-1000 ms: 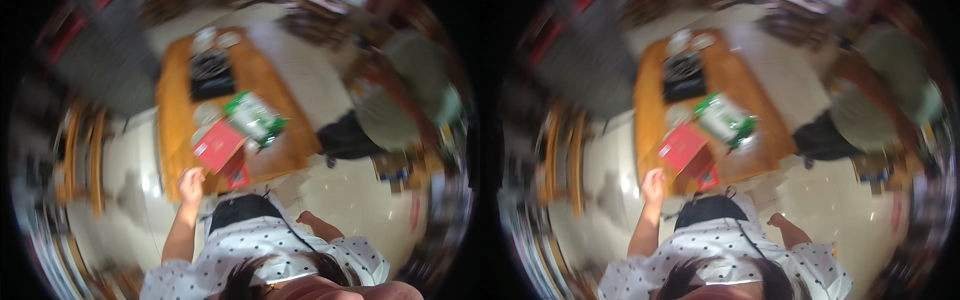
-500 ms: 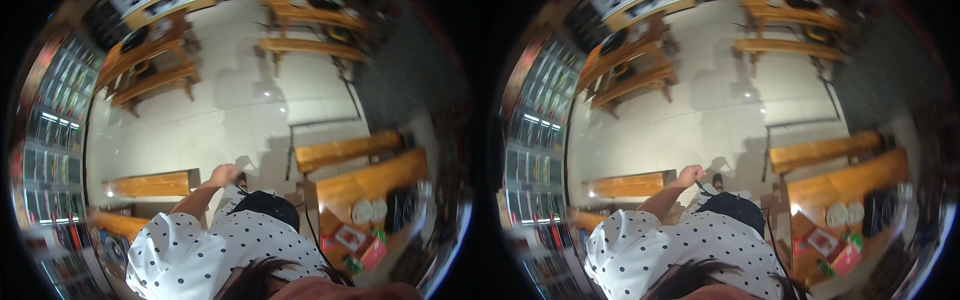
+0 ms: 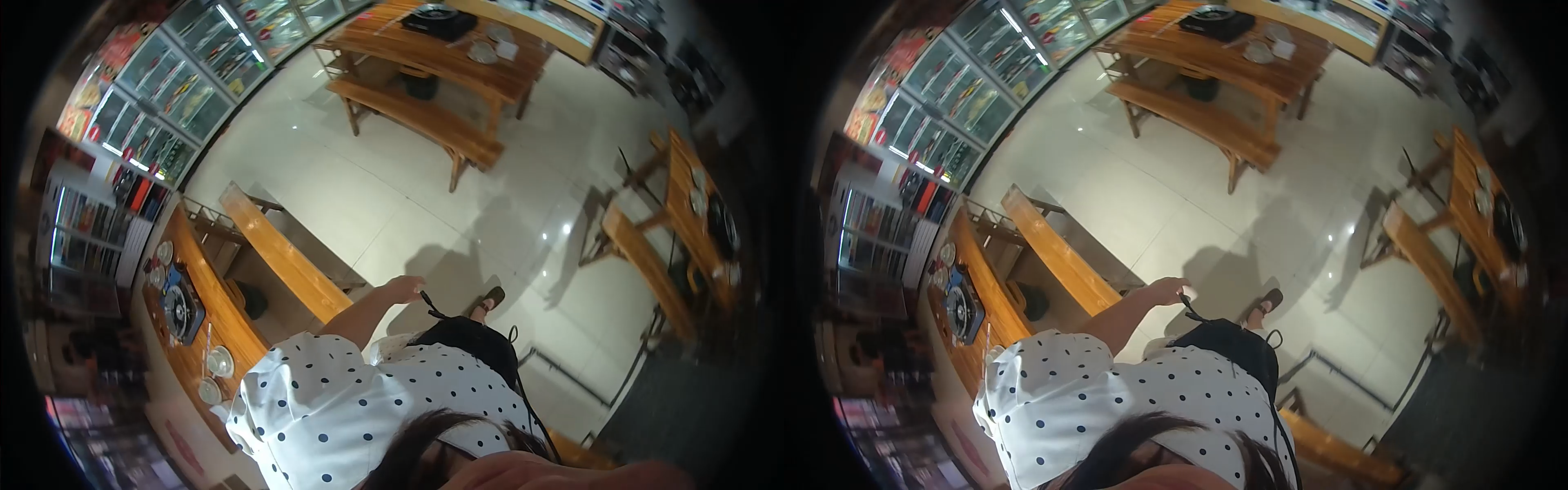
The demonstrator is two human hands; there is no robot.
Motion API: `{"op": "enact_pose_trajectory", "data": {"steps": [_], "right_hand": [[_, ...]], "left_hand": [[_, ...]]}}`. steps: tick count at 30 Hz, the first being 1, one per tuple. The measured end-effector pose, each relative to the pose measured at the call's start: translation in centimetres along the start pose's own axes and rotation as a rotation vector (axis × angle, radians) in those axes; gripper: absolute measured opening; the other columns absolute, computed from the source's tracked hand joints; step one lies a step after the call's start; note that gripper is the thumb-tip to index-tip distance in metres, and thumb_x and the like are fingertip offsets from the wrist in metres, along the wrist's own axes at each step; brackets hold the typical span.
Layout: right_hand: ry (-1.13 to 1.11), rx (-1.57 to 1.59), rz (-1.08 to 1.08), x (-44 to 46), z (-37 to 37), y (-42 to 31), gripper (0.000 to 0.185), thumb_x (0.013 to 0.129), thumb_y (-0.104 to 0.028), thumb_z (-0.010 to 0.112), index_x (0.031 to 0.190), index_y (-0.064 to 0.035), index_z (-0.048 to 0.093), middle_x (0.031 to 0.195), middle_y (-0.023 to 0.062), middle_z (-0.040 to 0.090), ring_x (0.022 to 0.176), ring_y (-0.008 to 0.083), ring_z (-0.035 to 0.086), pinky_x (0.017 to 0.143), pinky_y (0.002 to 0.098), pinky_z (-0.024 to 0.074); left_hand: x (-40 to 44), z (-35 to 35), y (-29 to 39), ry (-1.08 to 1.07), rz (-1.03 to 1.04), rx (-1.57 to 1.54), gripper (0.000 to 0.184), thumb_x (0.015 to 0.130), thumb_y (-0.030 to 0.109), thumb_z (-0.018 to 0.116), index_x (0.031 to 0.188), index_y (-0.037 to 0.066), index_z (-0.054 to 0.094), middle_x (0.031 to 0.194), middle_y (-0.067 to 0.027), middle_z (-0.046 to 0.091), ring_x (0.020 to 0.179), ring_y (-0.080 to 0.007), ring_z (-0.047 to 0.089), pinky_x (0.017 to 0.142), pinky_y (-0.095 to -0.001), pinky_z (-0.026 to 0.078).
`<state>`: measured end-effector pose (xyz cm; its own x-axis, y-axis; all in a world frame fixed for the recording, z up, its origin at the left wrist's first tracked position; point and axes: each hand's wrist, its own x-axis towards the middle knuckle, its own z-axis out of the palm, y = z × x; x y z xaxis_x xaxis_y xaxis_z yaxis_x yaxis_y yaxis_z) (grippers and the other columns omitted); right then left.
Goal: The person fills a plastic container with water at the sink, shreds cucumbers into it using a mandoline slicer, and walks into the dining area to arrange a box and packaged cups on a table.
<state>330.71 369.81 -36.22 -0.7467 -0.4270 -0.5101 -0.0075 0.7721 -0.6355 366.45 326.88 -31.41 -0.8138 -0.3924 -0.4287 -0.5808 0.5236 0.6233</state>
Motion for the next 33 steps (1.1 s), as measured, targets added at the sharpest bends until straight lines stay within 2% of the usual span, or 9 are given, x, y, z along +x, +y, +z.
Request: {"op": "enact_pose_trajectory", "data": {"steps": [9, 12, 13, 16, 17, 18, 22, 26, 33], "right_hand": [[-0.09, -0.341, -0.213, 16.4, -7.4, -6.5, 0.041, 0.083, -0.03, 0.062, 0.109, 0.0009, 0.057, 0.099, 0.0135, 0.06, 0.093, 0.0246, 0.057, 0.076, 0.0346, 0.0469], [-0.109, -0.454, -0.619, 28.0, -10.0, -8.8, 0.042, 0.084, -0.027, 0.062, 0.115, 0.001, 0.057, 0.103, 0.0129, 0.06, 0.097, 0.0238, 0.057, 0.078, 0.0334, 0.0474], [0.113, -0.258, -0.492, 26.6, -9.7, -15.6, 0.047, 0.084, -0.007, 0.061, 0.127, 0.0005, 0.044, 0.103, 0.0089, 0.055, 0.093, 0.0178, 0.055, 0.078, 0.0302, 0.0466], [-0.199, 0.165, -0.284, 27.2, -11.8, -31.8, 0.066, 0.08, 0.002, 0.058, 0.139, -0.0027, 0.028, 0.094, 0.0098, 0.055, 0.086, 0.0148, 0.055, 0.073, 0.0274, 0.0496], [-0.084, 0.297, -0.418, 30.1, -12.0, -33.1, 0.052, 0.082, -0.002, 0.06, 0.131, -0.0074, 0.045, 0.071, 0.0023, 0.051, 0.052, 0.0118, 0.042, 0.048, 0.0249, 0.0382], [0.076, 0.078, -0.623, 37.4, -13.6, -32.1, 0.049, 0.082, -0.003, 0.06, 0.129, -0.0078, 0.046, 0.072, 0.0027, 0.052, 0.051, 0.0121, 0.042, 0.047, 0.026, 0.038], [0.238, -0.31, -0.273, 27.6, -20.7, -32.8, 0.044, 0.082, -0.016, 0.063, 0.122, -0.0025, 0.053, 0.092, 0.0174, 0.067, 0.089, 0.0265, 0.064, 0.077, 0.0378, 0.0488], [0.336, -0.204, 0.021, 19.1, -24.5, -19.0, 0.035, 0.079, -0.019, 0.064, 0.109, -0.0015, 0.061, 0.093, 0.0194, 0.067, 0.087, 0.0296, 0.064, 0.077, 0.0395, 0.0495], [0.183, -0.164, 0.025, 34.9, -33.1, -14.6, 0.024, 0.08, -0.016, 0.059, 0.1, -0.0048, 0.066, 0.091, 0.0187, 0.066, 0.082, 0.0321, 0.063, 0.072, 0.0379, 0.05]], "left_hand": [[1.7, -4.9, -0.6, 0.234, -0.175, -0.069, 0.053, 0.084, 0.043, 0.059, 0.127, 0.011, 0.051, 0.112, -0.0181, 0.059, 0.103, -0.033, 0.057, 0.088, -0.042, 0.046], [3.0, -6.0, -0.6, 0.239, -0.227, -0.169, 0.054, 0.084, 0.042, 0.06, 0.127, 0.011, 0.05, 0.116, -0.0181, 0.058, 0.105, -0.0331, 0.056, 0.09, -0.0415, 0.046], [3.5, -6.4, -0.3, 0.234, -0.266, -0.194, 0.055, 0.084, 0.042, 0.06, 0.128, 0.011, 0.05, 0.117, -0.0179, 0.058, 0.106, -0.0329, 0.056, 0.091, -0.0412, 0.045], [9.4, -6.9, -0.3, 0.33, -0.264, -0.104, 0.049, 0.082, 0.038, 0.063, 0.122, 0.012, 0.055, 0.117, -0.0151, 0.058, 0.111, -0.0322, 0.053, 0.096, -0.0413, 0.042], [12.3, -7.9, 0.2, 0.458, -0.155, -0.072, 0.046, 0.082, 0.035, 0.063, 0.12, 0.01, 0.056, 0.118, -0.0147, 0.057, 0.109, -0.0318, 0.054, 0.095, -0.0409, 0.042], [16.5, -9.9, 1.6, 0.565, -0.026, -0.038, 0.043, 0.082, 0.032, 0.063, 0.118, 0.009, 0.057, 0.119, -0.0143, 0.056, 0.108, -0.0313, 0.054, 0.093, -0.0406, 0.043], [25.3, -18.6, 11.6, 0.405, -0.038, -0.443, 0.023, 0.086, 0.026, 0.061, 0.101, 0.007, 0.063, 0.087, -0.0128, 0.066, 0.081, -0.0302, 0.063, 0.073, -0.0364, 0.05], [33.1, -24.8, 24.2, 0.426, 0.264, 0.045, 0.019, 0.087, 0.025, 0.059, 0.095, 0.009, 0.063, 0.079, -0.0147, 0.064, 0.075, -0.0331, 0.062, 0.066, -0.0379, 0.049], [63.6, -30.1, 45.1, 0.42, 0.276, 0.159, 0.021, 0.088, 0.029, 0.056, 0.091, 0.01, 0.063, 0.074, -0.017, 0.063, 0.072, -0.0359, 0.061, 0.064, -0.0437, 0.048]]}}
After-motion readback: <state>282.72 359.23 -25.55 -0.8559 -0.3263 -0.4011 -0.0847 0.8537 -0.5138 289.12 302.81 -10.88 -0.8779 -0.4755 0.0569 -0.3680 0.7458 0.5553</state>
